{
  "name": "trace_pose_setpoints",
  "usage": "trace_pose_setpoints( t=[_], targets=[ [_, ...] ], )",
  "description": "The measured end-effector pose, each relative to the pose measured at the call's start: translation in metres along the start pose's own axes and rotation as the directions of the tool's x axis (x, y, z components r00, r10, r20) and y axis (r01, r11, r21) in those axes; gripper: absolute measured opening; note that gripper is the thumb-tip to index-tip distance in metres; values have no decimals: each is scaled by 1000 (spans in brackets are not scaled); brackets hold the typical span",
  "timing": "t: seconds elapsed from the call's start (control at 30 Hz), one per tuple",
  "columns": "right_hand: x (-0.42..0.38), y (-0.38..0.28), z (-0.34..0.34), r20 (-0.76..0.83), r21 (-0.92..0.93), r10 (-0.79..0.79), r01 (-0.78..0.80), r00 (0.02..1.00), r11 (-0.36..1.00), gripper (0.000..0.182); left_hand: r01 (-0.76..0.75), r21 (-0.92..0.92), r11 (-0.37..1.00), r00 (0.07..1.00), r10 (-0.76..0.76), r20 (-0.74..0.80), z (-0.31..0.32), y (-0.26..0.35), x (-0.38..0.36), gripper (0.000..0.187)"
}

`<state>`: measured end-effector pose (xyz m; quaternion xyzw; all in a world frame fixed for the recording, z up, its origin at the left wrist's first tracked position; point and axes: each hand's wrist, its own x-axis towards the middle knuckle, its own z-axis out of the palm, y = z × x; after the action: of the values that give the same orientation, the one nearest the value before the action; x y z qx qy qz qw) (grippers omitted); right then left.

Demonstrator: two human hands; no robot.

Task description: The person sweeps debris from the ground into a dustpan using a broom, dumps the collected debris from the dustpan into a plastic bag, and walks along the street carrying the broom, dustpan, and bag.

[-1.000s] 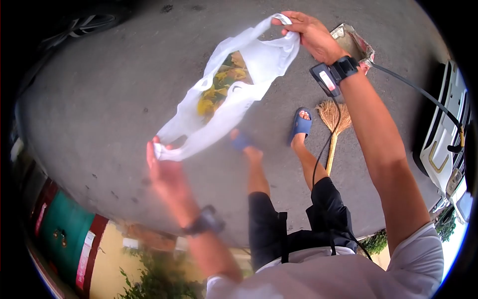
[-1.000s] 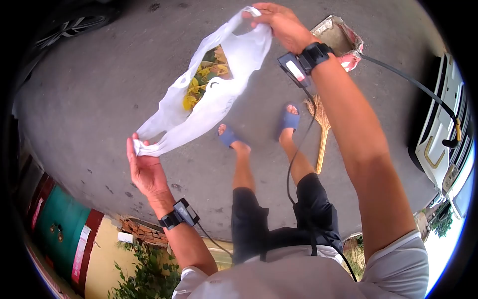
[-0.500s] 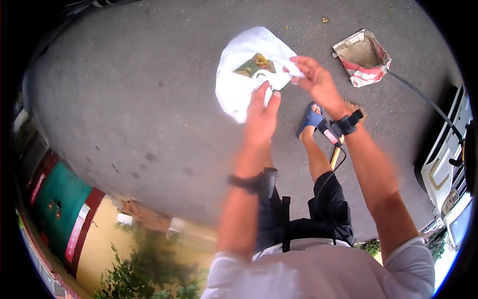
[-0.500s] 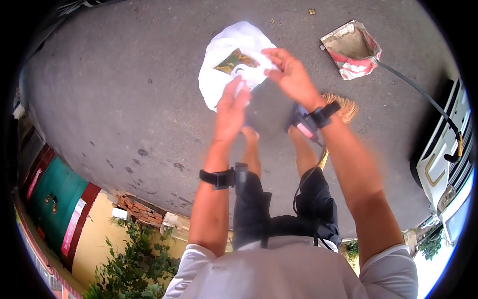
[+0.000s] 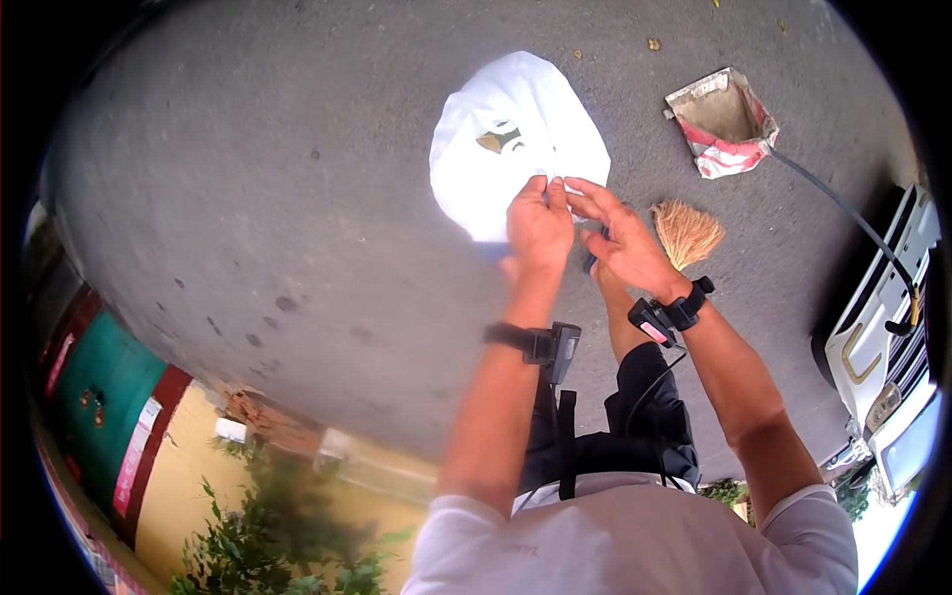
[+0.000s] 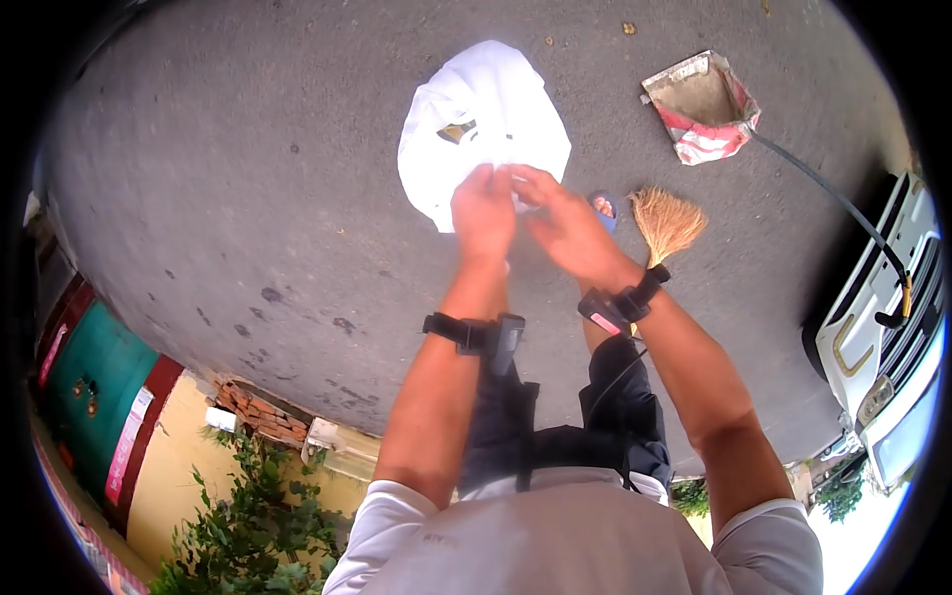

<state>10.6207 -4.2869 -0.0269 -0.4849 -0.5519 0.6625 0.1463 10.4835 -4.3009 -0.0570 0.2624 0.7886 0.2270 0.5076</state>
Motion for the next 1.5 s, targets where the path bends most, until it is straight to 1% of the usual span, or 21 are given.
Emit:
trace_pose_setpoints(
  t=[0.17, 0.23, 0.3, 0.43, 0.5, 0.57, 0.63, 0.7, 0.73, 0.8, 0.87, 0.97, 1.0, 1.03, 1.1, 1.23, 1.33, 1.37, 1.43, 1.47, 1.5],
  targets=[
    [-11, -33, -7, -87, -451, -138, 85, 987, 888, 42, -307, 504, 808, 927, 373, -33, -4, -7, -5, 11],
    [-20, -64, -2, -81, -443, -290, 226, 954, 868, 36, -325, 590, 740, 931, 359, 62, -13, -4, -10, 12],
    [-43, -87, 13, 169, -510, -440, 460, 882, 727, 47, -318, 679, 662, 943, 298, 150, -16, -5, -9, 15],
    [-35, -27, 10, 362, -581, -405, 543, 839, 607, 59, -293, 798, 527, 953, 225, 202, -17, -17, -4, 18],
    [-40, 20, -14, -37, -969, -161, 4, 986, 247, 51, -301, 808, 507, 946, 267, 185, -23, -19, -6, 21],
    [-50, 77, -48, -299, -858, 71, -300, 952, 416, 47, -310, 808, 502, 939, 297, 176, -32, -24, -12, 26],
    [-79, 112, -65, -336, -764, 175, -376, 926, 524, 46, -345, 746, 569, 927, 333, 174, -38, -37, -13, 28],
    [-116, 166, -70, -334, -769, 276, -429, 901, 474, 42, -364, 651, 666, 921, 361, 145, -42, -59, -6, 26],
    [-132, 188, -73, -354, -691, 411, -531, 840, 490, 38, -277, 601, 750, 961, 229, 157, -48, -55, -9, 26],
    [-155, 238, -81, -352, -576, 576, -656, 738, 488, 32, -195, 279, 940, 979, 167, 120, -56, -69, -5, 25],
    [-188, 302, -87, -344, -504, 659, -724, 669, 471, 24, 45, -306, 951, 996, -20, 85, -63, -98, 1, 22],
    [-251, 455, -93, -260, -746, 648, -575, 716, 336, 27, -28, -238, 971, 1000, 25, -16, -83, -96, 13, 20],
    [-249, 447, -90, -372, -624, 693, -719, 617, 305, 30, -72, -113, 991, 996, 67, -52, -89, -80, 16, 21],
    [-273, 522, -86, -369, -645, 712, -717, 597, 266, 33, 38, -222, 974, 994, -59, -88, -89, -59, 18, 23],
    [-278, 564, -82, -468, -481, 772, -857, 430, 185, 37, 62, -482, 874, 983, -137, -121, -85, -38, 25, 27],
    [-260, 583, -83, -489, -85, 862, -991, 131, 102, 72, -1, -627, 779, 1000, 8, 8, -136, -71, 72, 38],
    [-256, 672, -84, -442, 150, 891, -971, 105, 188, 78, -44, -614, 788, 998, 61, 7, -135, -54, 84, 37],
    [-263, 704, -79, -493, 251, 838, -884, 232, 393, 78, 0, -639, 769, 992, 80, 97, -132, -45, 84, 36],
    [-239, 710, -97, -401, 58, 916, -997, 32, 60, 69, 88, -600, 795, 948, 119, 296, -114, -29, 79, 35],
    [-233, 711, -97, -537, 36, 840, -997, -73, -63, 66, 30, -600, 799, 965, 133, 225, -120, -28, 76, 33],
    [-229, 696, -96, -663, 44, 747, -994, 48, 103, 66, -30, -599, 800, 977, 151, 153, -127, -26, 75, 31]
  ],
)
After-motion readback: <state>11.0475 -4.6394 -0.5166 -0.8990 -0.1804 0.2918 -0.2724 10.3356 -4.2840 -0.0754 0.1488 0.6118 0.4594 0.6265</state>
